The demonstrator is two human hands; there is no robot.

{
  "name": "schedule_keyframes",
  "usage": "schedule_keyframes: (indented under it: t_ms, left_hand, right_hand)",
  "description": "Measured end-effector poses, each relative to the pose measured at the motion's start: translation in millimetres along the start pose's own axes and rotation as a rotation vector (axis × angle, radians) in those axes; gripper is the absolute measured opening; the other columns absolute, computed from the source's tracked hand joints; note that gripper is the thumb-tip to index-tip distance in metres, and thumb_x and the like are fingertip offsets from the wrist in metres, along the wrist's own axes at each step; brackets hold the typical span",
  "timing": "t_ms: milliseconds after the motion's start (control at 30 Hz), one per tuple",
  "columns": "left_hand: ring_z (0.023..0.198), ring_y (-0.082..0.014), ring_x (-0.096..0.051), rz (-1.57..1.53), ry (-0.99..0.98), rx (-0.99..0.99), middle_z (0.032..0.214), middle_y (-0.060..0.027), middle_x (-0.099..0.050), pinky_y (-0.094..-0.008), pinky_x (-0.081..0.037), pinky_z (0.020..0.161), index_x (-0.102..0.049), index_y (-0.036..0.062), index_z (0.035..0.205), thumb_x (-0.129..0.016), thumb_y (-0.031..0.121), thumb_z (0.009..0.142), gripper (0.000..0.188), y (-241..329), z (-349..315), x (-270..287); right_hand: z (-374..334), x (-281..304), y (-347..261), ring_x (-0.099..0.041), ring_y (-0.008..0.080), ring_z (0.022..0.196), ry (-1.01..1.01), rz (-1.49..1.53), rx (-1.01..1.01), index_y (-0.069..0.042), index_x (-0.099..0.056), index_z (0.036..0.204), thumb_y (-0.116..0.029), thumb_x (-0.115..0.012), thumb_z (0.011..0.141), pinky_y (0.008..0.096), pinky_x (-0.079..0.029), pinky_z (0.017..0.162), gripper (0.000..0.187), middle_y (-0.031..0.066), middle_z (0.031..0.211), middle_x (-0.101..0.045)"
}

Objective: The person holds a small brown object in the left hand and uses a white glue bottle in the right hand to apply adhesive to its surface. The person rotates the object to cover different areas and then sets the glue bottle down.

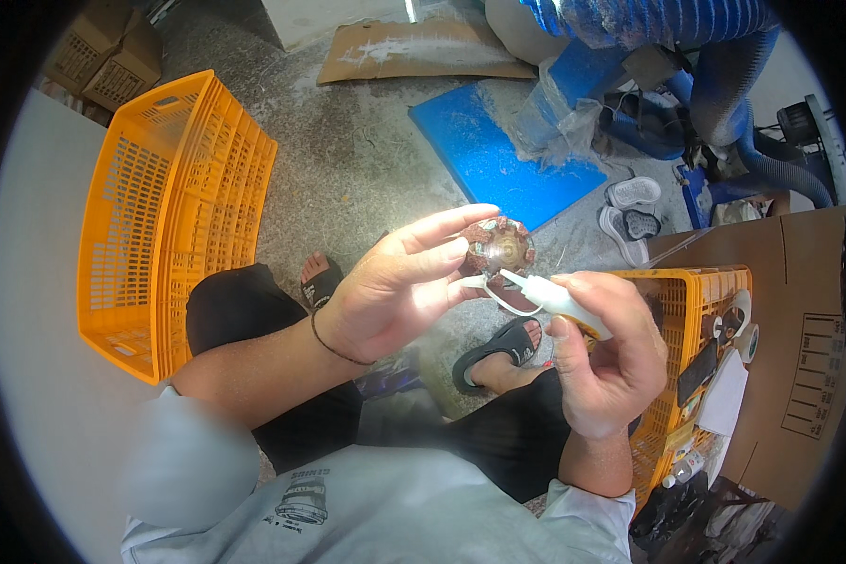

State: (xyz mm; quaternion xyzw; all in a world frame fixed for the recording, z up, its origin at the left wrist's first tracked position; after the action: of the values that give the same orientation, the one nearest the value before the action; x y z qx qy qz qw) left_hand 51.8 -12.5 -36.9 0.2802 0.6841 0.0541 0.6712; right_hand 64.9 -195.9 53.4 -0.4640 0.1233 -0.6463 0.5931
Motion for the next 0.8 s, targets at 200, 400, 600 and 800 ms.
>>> schedule_keyframes:
  t_ms: [200, 400, 600, 800]
  left_hand:
    - [0.135, -0.033, -0.053, 0.0, 0.002, -0.003, 0.148, -0.0184, -0.053, -0.0366, -0.047, 0.098, -0.04, -0.0015, 0.153, -0.07, 0.018, 0.097, 0.067, -0.7, -0.3, -0.3]
    - [0.13, -0.0286, -0.057, -0.007, 0.01, 0.015, 0.147, -0.0184, -0.054, -0.0364, -0.048, 0.098, -0.039, -0.0027, 0.153, -0.071, 0.017, 0.096, 0.069, -2.8, -0.2, -0.3]
    - [0.127, -0.0258, -0.058, -0.001, 0.004, 0.026, 0.147, -0.0188, -0.053, -0.0365, -0.049, 0.099, -0.036, -0.004, 0.154, -0.072, 0.017, 0.095, 0.072, -4.0, -1.3, -3.1]
    - [0.129, -0.0262, -0.057, 0.01, 0.007, 0.028, 0.148, -0.0197, -0.052, -0.0394, -0.048, 0.103, -0.036, -0.0041, 0.154, -0.071, 0.018, 0.095, 0.073, -3.7, -1.6, -4.3]
  right_hand:
    - [-2.7, 0.4, -0.6, -0.072, 0.0299, 0.093, 0.042, 0.046, -0.057, 0.005, -0.07, 0.112, 0.007, -0.077, 0.079, 0.0348, -0.057, 0.081, 0.034, 0.022, 0.105, -0.072]
    - [0.9, -2.1, -1.2, -0.072, 0.0297, 0.094, 0.011, 0.003, 0.034, 0.004, -0.07, 0.114, 0.007, -0.077, 0.079, 0.0344, -0.058, 0.081, 0.035, 0.0214, 0.106, -0.072]
    - [1.1, -4.3, -4.2, -0.069, 0.0274, 0.098, -0.033, -0.003, 0.026, 0.005, -0.069, 0.115, 0.008, -0.074, 0.081, 0.0346, -0.055, 0.086, 0.035, 0.0215, 0.109, -0.071]
    - [2.6, -5.2, -3.1, -0.072, 0.0288, 0.094, -0.029, -0.015, 0.034, 0.002, -0.07, 0.115, 0.007, -0.078, 0.08, 0.0332, -0.058, 0.079, 0.036, 0.0212, 0.106, -0.072]
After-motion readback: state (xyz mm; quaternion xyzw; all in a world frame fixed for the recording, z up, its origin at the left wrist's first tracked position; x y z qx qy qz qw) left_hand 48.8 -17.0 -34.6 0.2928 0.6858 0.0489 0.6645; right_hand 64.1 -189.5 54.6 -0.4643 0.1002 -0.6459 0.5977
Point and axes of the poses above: each hand's wrist, its own z-axis towards the middle knuckle, its own x-axis out of the back of the hand, y = z × x, the point moved 5 cm from there along z, towards the middle knuckle
